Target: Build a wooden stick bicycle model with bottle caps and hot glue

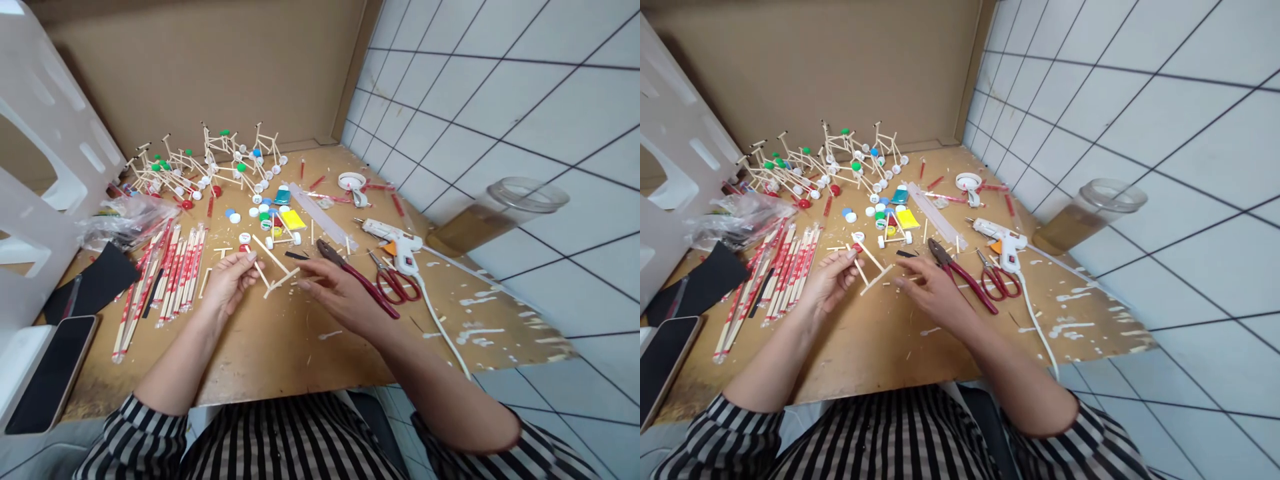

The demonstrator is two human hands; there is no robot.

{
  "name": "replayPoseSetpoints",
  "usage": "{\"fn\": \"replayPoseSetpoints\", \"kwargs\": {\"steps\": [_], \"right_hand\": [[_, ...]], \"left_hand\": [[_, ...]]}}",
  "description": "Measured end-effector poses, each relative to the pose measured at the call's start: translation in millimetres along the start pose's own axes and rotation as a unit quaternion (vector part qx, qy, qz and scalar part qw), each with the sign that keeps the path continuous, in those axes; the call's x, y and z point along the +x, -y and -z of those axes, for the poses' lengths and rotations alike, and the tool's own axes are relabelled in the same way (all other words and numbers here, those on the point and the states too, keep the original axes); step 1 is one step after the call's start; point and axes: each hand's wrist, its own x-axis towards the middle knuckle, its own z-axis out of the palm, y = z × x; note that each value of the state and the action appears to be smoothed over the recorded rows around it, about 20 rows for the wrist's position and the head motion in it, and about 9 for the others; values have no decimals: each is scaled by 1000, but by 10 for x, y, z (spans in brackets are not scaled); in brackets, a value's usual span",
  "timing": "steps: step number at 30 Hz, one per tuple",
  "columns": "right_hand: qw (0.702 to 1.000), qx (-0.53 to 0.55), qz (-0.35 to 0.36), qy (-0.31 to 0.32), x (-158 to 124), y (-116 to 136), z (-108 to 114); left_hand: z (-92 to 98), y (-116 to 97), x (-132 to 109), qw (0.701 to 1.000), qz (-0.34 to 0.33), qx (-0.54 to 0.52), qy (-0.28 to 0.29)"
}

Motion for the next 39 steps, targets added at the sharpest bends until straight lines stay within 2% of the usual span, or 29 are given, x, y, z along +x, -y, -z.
{"fn": "replayPoseSetpoints", "kwargs": {"steps": [2,4,8,10,12,13,15,17,18,20,21,25,29,33,35,39], "right_hand": [[990,137,18,6,51,66,-167],[975,219,27,-5,117,121,-323],[964,266,-4,-19,232,176,-456],[963,267,-27,-32,277,175,-434],[962,264,-36,-50,316,163,-393],[962,264,-35,-57,333,155,-376],[962,262,-31,-64,360,140,-359],[962,263,-32,-62,375,122,-362],[962,263,-36,-60,378,111,-367],[962,263,-46,-58,380,83,-374],[962,261,-50,-55,380,65,-374],[965,254,-60,-41,389,-25,-350],[961,269,-59,-26,405,-95,-324],[952,300,-59,-8,407,-103,-304],[949,311,-55,-7,400,-88,-291],[948,316,-44,-24,381,-56,-261]], "left_hand": [[-24,-3,-13,1000,-11,-2,-6],[-27,-3,-29,1000,-24,6,-12],[127,-72,-54,993,-70,89,-22],[291,-161,-56,969,-129,201,-56],[474,-259,-51,914,-179,345,-117],[558,-301,-45,875,-180,429,-134],[687,-351,-25,780,-142,589,-156],[755,-356,10,697,-116,688,-168],[770,-346,34,671,-102,715,-168],[774,-318,90,657,-84,732,-161],[769,-305,121,665,-88,724,-160],[735,-296,224,737,-129,641,-172],[685,-322,253,788,-104,583,-167],[595,-317,209,903,-49,408,-129],[540,-302,179,942,-45,315,-105],[440,-260,157,968,-61,236,-52]]}}
